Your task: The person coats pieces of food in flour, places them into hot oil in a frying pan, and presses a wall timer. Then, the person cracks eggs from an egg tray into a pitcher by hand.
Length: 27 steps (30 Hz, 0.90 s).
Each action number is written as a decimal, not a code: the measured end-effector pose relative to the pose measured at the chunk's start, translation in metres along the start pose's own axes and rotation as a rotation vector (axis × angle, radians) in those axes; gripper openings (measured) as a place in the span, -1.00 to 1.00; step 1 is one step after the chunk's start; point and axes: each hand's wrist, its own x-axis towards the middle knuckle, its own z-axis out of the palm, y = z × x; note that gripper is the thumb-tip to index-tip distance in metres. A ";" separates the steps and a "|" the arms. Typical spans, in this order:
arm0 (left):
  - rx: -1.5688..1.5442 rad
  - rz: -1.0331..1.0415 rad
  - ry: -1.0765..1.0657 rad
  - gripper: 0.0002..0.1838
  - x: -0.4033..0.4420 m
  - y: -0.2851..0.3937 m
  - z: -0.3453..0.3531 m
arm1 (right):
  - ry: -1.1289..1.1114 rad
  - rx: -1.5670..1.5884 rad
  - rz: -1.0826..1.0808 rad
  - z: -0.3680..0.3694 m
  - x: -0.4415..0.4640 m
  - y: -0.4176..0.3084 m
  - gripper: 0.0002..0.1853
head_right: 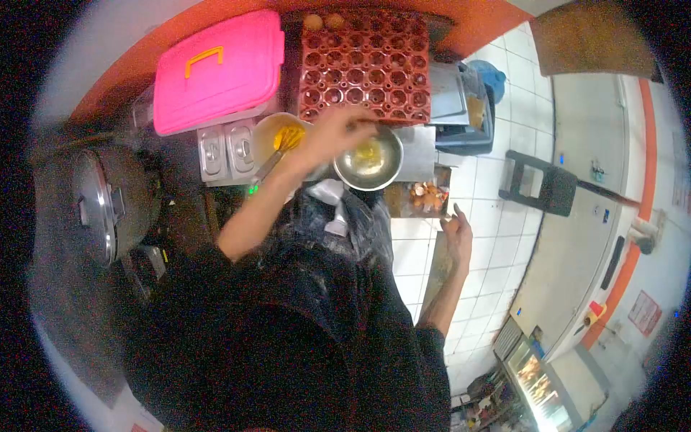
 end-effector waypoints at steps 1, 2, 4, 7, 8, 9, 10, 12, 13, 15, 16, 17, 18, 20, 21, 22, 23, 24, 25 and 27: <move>0.092 -0.085 0.115 -0.66 0.013 0.001 -0.022 | 0.117 0.034 -0.055 0.003 -0.001 0.006 -0.39; 0.161 0.020 0.344 -0.70 0.029 -0.011 -0.039 | 0.105 0.234 -0.010 0.009 -0.012 -0.010 -0.38; 0.295 0.048 0.582 -0.63 0.071 -0.051 -0.068 | 0.073 0.245 -0.024 0.019 -0.016 -0.001 -0.36; 0.439 0.097 0.761 -0.59 0.126 -0.110 -0.091 | 0.031 0.132 -0.016 0.032 -0.015 -0.001 -0.38; 0.441 0.070 0.640 -0.57 0.138 -0.131 -0.094 | 0.033 0.144 -0.013 0.036 -0.015 -0.001 -0.38; 0.442 0.043 0.520 -0.55 0.141 -0.132 -0.098 | 0.035 0.155 -0.010 0.042 -0.016 -0.004 -0.38; 0.460 0.066 0.405 -0.51 0.142 -0.134 -0.102 | 0.034 0.151 -0.015 0.046 -0.015 -0.007 -0.38; 0.494 0.019 0.385 -0.48 0.145 -0.140 -0.108 | 0.059 0.245 -0.144 0.052 -0.015 -0.018 -0.48; 0.528 -0.026 0.358 -0.44 0.148 -0.144 -0.111 | 0.058 0.239 -0.149 0.053 -0.015 -0.027 -0.48; 0.432 0.016 0.342 -0.42 0.153 -0.151 -0.122 | 0.063 0.188 -0.048 0.054 -0.014 -0.044 -0.51; 0.341 0.060 0.322 -0.39 0.152 -0.153 -0.126 | 0.083 0.244 -0.141 0.060 -0.010 -0.048 -0.49; 0.338 0.056 0.327 -0.39 0.152 -0.155 -0.127 | 0.080 0.238 -0.143 0.064 -0.006 -0.055 -0.49; -0.009 0.008 0.399 -0.38 0.151 -0.157 -0.127 | 0.090 0.300 -0.134 0.067 -0.003 -0.065 -0.53; -0.563 -0.092 0.497 -0.41 0.138 -0.137 -0.130 | 0.086 0.355 -0.121 0.074 -0.001 -0.090 -0.57; -0.559 -0.101 0.508 -0.41 0.120 -0.122 -0.131 | 0.068 0.555 -0.070 0.078 -0.001 -0.107 -0.59; -0.871 -0.004 0.446 -0.42 0.102 -0.110 -0.133 | 0.048 0.755 -0.020 0.085 0.002 -0.124 -0.61; -1.179 0.099 0.375 -0.42 0.081 -0.099 -0.133 | 0.032 0.750 -0.020 0.094 0.006 -0.136 -0.61; -1.175 0.096 0.394 -0.42 0.055 -0.084 -0.131 | -0.002 0.794 -0.017 0.103 0.011 -0.147 -0.61; -1.199 0.068 0.384 -0.42 0.027 -0.067 -0.129 | -0.037 0.837 -0.015 0.113 0.015 -0.160 -0.60; -1.231 0.022 0.395 -0.43 -0.024 -0.052 -0.124 | -0.067 0.874 -0.054 0.139 0.013 -0.195 -0.57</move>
